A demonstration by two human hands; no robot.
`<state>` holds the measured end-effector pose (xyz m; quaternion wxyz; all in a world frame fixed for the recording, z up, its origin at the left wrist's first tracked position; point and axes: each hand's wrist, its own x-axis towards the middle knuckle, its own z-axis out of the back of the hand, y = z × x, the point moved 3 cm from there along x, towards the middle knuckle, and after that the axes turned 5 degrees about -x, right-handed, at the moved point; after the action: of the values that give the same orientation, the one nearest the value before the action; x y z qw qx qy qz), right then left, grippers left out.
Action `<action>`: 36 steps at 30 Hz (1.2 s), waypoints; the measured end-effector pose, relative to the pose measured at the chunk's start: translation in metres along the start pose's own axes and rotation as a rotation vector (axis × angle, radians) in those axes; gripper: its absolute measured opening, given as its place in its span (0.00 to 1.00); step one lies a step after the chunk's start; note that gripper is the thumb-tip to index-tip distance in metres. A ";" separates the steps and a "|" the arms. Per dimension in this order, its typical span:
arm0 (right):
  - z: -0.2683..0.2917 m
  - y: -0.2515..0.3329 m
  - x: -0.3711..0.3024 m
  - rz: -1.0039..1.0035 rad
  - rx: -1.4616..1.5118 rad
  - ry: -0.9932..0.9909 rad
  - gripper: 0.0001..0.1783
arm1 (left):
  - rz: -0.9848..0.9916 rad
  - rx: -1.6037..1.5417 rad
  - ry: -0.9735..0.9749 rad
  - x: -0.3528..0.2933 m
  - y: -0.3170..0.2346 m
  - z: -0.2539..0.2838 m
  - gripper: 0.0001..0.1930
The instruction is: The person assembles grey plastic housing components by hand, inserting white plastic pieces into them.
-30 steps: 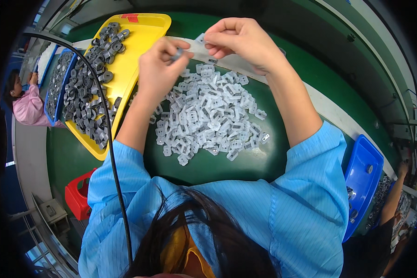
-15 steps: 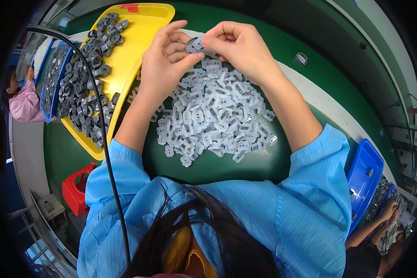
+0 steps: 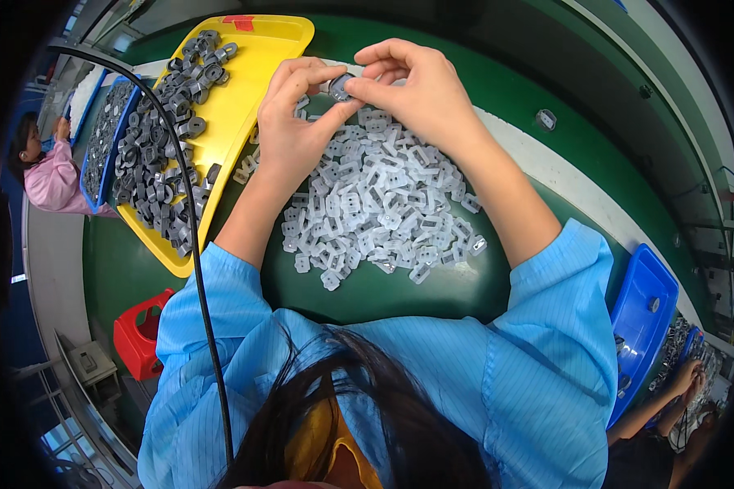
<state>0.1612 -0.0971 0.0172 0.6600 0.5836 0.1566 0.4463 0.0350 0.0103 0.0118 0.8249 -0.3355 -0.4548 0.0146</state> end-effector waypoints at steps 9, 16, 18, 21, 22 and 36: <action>0.001 -0.005 0.000 -0.289 0.371 0.316 0.08 | -0.156 0.101 0.030 0.000 -0.012 0.000 0.20; -0.002 -0.003 -0.006 -0.379 0.443 0.308 0.05 | -0.183 0.063 0.041 -0.003 -0.011 -0.001 0.19; 0.002 -0.005 -0.004 -0.345 0.430 0.318 0.05 | -0.149 0.040 0.046 -0.003 -0.011 -0.001 0.18; 0.007 0.001 0.000 -0.348 0.323 0.391 0.06 | -0.089 -0.001 0.102 0.000 -0.005 0.010 0.18; 0.009 0.000 -0.001 -0.380 0.294 0.443 0.06 | -0.116 0.003 0.186 0.003 -0.006 0.012 0.18; 0.011 0.000 0.002 -0.351 0.618 0.518 0.12 | -0.162 -0.016 -0.012 -0.007 -0.024 -0.009 0.21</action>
<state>0.1709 -0.1026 0.0208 0.4594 0.5871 0.5397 0.3912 0.0310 -0.0152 0.0173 0.8178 -0.3041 -0.4856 -0.0540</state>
